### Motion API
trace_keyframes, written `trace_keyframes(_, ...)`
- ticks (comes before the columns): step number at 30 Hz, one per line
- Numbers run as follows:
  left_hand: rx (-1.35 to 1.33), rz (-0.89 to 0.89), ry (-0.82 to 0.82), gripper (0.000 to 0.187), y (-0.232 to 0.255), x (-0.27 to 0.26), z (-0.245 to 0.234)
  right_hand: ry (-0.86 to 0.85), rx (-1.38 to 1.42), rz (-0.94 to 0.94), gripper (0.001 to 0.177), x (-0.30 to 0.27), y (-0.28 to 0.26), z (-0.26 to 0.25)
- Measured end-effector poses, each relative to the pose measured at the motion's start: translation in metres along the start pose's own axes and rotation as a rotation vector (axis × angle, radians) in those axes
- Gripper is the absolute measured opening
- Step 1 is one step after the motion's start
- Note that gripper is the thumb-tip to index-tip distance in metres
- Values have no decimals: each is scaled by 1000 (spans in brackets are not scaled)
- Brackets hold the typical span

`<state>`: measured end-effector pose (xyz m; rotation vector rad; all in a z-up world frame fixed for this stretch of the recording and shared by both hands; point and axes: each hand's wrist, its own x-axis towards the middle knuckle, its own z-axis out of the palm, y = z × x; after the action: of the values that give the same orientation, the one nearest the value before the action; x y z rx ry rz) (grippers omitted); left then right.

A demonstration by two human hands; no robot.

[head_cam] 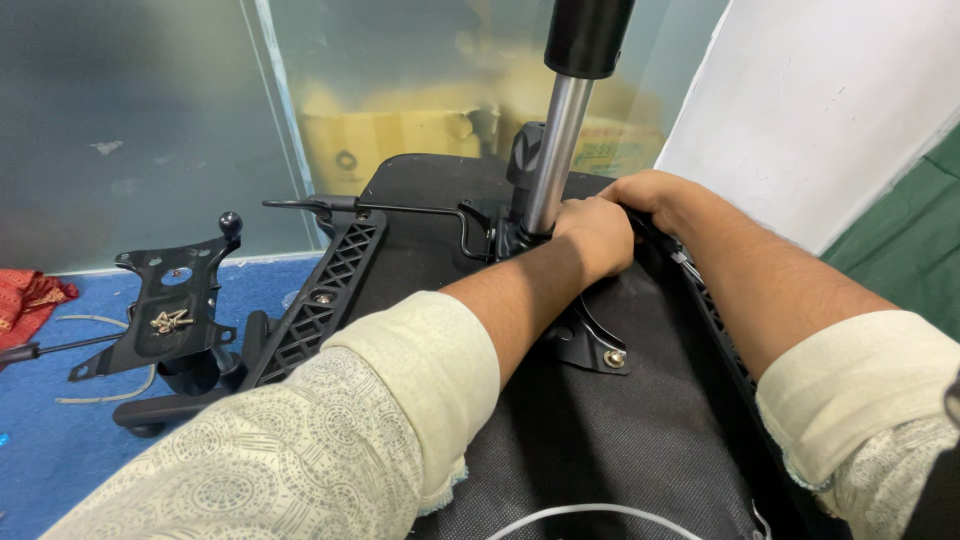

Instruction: The person attaches a metal mounting bracket to the underside of an office chair seat using a screwdriver. They align the bracket, insert screws, and tighten them to secure the bracket to the seat.

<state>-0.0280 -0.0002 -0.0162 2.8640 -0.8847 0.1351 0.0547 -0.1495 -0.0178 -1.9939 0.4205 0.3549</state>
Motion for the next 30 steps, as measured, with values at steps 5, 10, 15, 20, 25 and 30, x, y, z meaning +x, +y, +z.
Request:
trace_keyframes(5, 21, 16, -38, 32, 0, 2, 0, -14, -21, 0, 22, -2, -1, 3)
trace_keyframes(10, 39, 22, -112, 31, 1, -5, -9, -41, -78, -45, 24, -4, -2, 3)
trace_keyframes(15, 92, 41, -192, 32, 4, -20, -24, 23, -94, -29, 28, -9, -4, 5)
trace_keyframes(20, 123, 33, -266, 44, 6, -19, -27, 37, -18, -9, 27, -16, -5, 8)
trace_keyframes(25, 85, 3, -288, 52, 2, 7, -16, 50, 5, -48, 25, -24, -10, 12)
trace_keyframes(30, 144, 48, -357, 52, -1, 24, -12, 60, -8, -10, 31, -34, -14, 12)
